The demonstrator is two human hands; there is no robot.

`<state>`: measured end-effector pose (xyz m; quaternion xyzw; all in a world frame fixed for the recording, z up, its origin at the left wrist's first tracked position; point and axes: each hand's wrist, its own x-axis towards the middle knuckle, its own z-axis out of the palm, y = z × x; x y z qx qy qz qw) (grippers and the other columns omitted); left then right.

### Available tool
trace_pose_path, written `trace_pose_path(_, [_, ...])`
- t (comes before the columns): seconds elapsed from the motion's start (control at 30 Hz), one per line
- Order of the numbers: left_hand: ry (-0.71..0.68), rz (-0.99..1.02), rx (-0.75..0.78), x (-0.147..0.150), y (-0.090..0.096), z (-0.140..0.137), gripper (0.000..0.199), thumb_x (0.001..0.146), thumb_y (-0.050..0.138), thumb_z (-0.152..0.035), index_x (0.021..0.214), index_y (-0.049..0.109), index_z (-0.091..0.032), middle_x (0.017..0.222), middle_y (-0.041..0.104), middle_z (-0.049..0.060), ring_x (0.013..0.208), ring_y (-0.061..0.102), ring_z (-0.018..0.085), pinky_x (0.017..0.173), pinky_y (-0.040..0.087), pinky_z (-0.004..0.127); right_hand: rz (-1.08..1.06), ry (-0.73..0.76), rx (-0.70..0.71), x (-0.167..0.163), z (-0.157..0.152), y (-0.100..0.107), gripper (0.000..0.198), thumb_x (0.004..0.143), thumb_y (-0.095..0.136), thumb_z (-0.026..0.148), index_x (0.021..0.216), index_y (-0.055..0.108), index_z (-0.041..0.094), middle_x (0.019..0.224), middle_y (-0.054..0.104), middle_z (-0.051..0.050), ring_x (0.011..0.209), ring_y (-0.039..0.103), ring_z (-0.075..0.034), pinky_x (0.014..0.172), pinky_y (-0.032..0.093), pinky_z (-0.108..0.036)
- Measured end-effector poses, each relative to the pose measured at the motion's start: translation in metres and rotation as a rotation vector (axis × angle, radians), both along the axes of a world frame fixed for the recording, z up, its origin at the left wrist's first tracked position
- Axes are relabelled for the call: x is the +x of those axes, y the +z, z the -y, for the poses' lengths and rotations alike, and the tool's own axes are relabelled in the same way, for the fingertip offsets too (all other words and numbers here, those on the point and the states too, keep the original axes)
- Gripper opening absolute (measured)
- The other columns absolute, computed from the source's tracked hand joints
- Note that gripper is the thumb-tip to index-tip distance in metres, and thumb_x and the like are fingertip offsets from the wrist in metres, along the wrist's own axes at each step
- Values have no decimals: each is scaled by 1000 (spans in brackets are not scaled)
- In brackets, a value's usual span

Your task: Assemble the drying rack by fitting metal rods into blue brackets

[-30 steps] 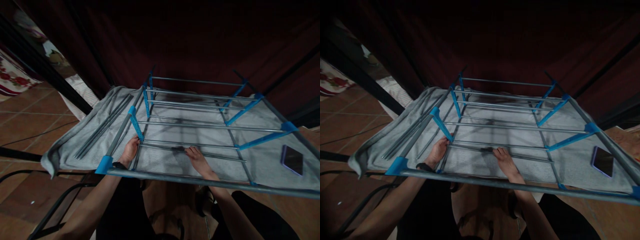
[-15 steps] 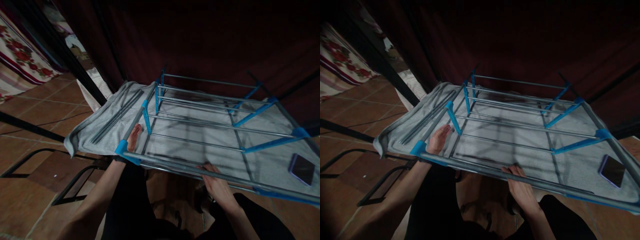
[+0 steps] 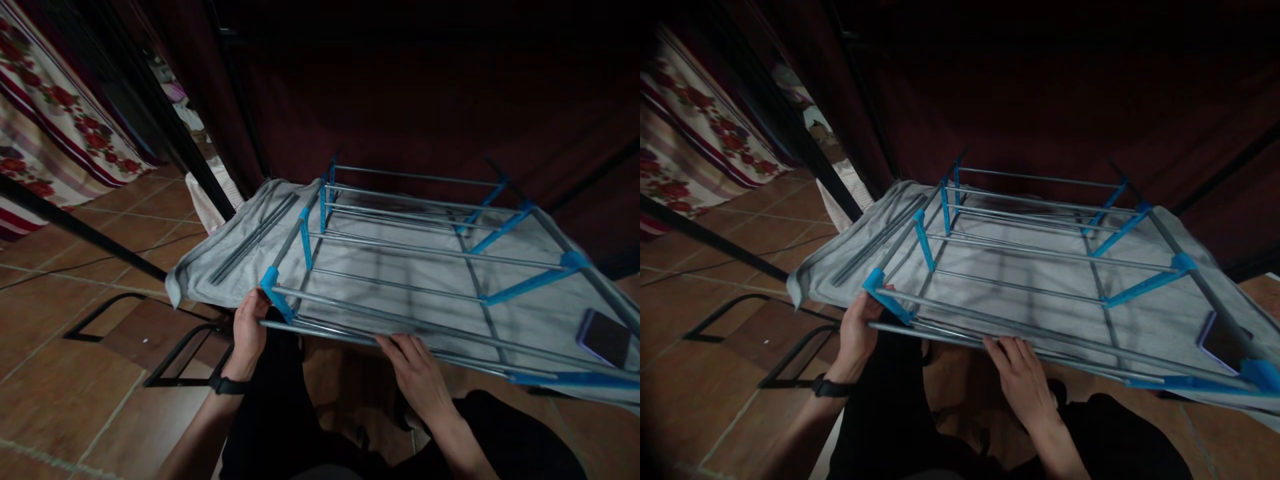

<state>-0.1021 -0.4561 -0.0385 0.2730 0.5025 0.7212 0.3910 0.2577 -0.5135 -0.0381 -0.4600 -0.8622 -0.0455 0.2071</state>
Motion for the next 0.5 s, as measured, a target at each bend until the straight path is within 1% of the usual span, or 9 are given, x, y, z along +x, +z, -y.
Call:
trace_pose_path(0.1, [-14, 82, 58, 3, 7, 2, 36, 86, 67, -51, 90, 71, -15, 94, 73, 7, 90, 68, 20, 86, 54, 33, -27, -39, -3, 3, 11, -4, 45, 97, 43, 6, 134, 61, 24, 107, 65, -8, 97, 60, -23, 90, 51, -40])
trace_pose_path(0.17, [-42, 118, 56, 8, 12, 2, 40, 87, 65, -54, 95, 72, -15, 102, 73, 9, 94, 68, 20, 87, 54, 33, -53, -81, -9, 14, 18, -11, 43, 97, 44, 9, 134, 60, 23, 108, 65, -8, 98, 61, -24, 90, 52, -40])
trace_pose_path(0.23, [-71, 141, 34, 16, 16, 2, 44, 87, 63, -56, 104, 73, -17, 111, 73, 9, 101, 68, 22, 91, 54, 34, -69, -105, -22, 28, 23, -16, 42, 99, 43, 11, 135, 60, 24, 108, 65, -9, 99, 61, -24, 90, 52, -41])
trace_pose_path(0.3, [-72, 127, 21, 25, 19, 2, 45, 88, 61, -57, 109, 74, -19, 114, 73, 9, 106, 68, 23, 96, 52, 37, -84, -114, -26, 39, 26, -19, 41, 100, 42, 13, 136, 59, 24, 109, 64, -9, 100, 61, -24, 91, 52, -42])
trace_pose_path(0.37, [-55, 98, 24, 31, 21, 1, 46, 89, 60, -59, 111, 74, -21, 113, 74, 8, 107, 68, 24, 100, 51, 38, -98, -114, -28, 45, 26, -18, 40, 101, 40, 15, 136, 58, 24, 110, 64, -9, 100, 61, -24, 92, 52, -43])
trace_pose_path(0.5, [-80, 55, 1, 35, 21, 0, 54, 89, 57, -63, 111, 74, -17, 110, 75, 10, 104, 69, 24, 100, 50, 39, -109, -112, -41, 40, 20, -13, 40, 102, 40, 17, 137, 58, 24, 106, 64, -9, 97, 62, -23, 89, 53, -42])
